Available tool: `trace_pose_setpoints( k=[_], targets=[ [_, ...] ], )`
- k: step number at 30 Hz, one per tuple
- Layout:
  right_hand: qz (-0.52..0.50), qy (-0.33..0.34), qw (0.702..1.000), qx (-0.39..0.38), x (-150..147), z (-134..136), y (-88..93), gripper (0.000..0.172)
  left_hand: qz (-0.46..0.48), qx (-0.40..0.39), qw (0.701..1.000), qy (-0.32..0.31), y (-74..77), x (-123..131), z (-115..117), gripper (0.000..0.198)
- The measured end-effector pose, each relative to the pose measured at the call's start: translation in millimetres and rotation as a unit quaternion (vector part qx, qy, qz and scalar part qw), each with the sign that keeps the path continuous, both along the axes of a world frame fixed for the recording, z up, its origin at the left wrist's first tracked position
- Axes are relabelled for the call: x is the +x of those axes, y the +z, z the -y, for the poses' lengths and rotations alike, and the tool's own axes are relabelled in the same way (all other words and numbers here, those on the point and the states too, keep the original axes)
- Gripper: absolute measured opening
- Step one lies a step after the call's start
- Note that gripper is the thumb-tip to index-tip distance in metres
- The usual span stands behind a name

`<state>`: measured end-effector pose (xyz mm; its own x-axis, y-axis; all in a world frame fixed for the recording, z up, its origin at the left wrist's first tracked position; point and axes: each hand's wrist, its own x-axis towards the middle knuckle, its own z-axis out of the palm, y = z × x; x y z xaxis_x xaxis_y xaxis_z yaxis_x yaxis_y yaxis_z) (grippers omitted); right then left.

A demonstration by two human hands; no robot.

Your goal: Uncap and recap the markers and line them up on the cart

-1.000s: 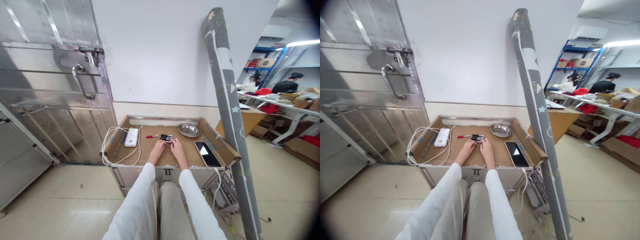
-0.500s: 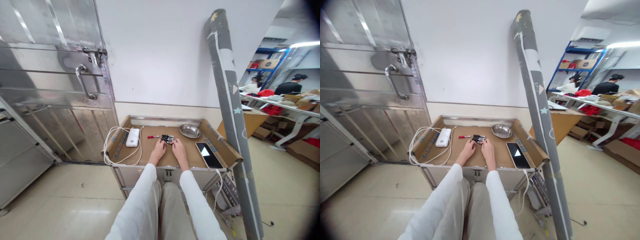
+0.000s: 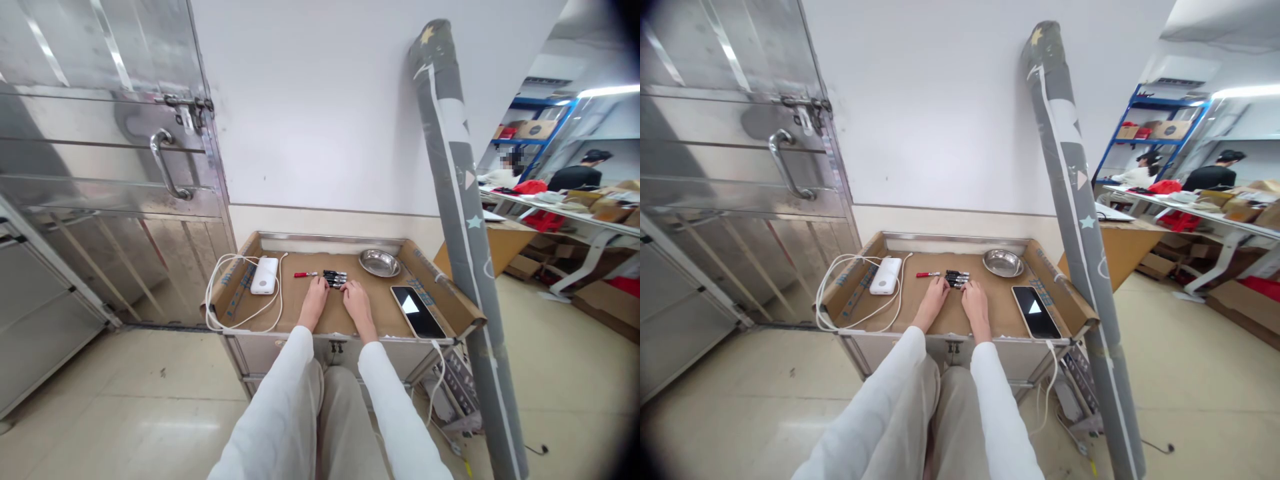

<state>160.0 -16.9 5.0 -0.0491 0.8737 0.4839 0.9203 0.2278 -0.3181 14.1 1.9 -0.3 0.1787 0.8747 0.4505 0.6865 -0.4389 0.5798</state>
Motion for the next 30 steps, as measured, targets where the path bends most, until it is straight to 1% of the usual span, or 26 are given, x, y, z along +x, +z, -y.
trace_pose_setpoints(
  k=[4, 7, 11, 13, 16, 19, 21, 23, 26, 28, 30],
  targets=[
    [0.010, -0.015, 1.000, 0.010, 0.5, -0.6, -3.7, 0.026, -0.027, 0.004, 0.999, 0.028, 0.8, -0.7, 1.8, 0.006],
    [0.020, -0.019, 1.000, 0.009, 0.3, -1.9, -5.5, 0.027, -0.047, 0.003, 0.998, 0.031, 1.3, -1.0, 2.2, 0.005],
    [0.023, -0.025, 0.999, 0.012, -1.0, -2.5, -4.3, 0.027, -0.076, 0.005, 0.997, 0.028, 3.0, 0.4, 2.4, 0.008],
    [0.021, -0.023, 0.999, 0.012, -1.4, -2.2, -2.9, 0.027, -0.096, 0.014, 0.994, 0.041, 3.9, 1.4, 2.2, 0.011],
    [-0.001, 0.010, 1.000, 0.018, -1.3, -1.6, -1.0, 0.028, -0.136, 0.042, 0.985, 0.094, 4.3, 2.1, 1.1, 0.019],
    [-0.041, 0.095, 0.994, 0.018, -1.0, -1.5, 0.2, 0.037, -0.164, 0.048, 0.970, 0.175, 2.4, 1.0, -0.2, 0.026],
    [-0.050, 0.133, 0.990, 0.004, -1.4, -1.9, 0.8, 0.043, -0.163, 0.039, 0.959, 0.230, -0.4, -0.5, -0.7, 0.032],
    [-0.039, 0.137, 0.990, -0.013, -2.1, -2.4, 1.2, 0.047, -0.160, 0.038, 0.952, 0.260, -3.5, -1.8, -1.3, 0.038],
    [-0.014, 0.122, 0.992, -0.027, -3.4, -3.2, 1.3, 0.049, -0.165, 0.042, 0.948, 0.268, -5.5, -3.1, -2.3, 0.043],
    [-0.005, 0.113, 0.993, -0.029, -3.8, -3.5, 0.7, 0.048, -0.169, 0.036, 0.945, 0.277, -3.7, -3.4, -2.4, 0.041],
    [-0.006, 0.107, 0.994, -0.027, -3.6, -3.9, -0.6, 0.046, -0.172, 0.031, 0.938, 0.301, 0.1, -3.3, -1.1, 0.035]
  ],
)
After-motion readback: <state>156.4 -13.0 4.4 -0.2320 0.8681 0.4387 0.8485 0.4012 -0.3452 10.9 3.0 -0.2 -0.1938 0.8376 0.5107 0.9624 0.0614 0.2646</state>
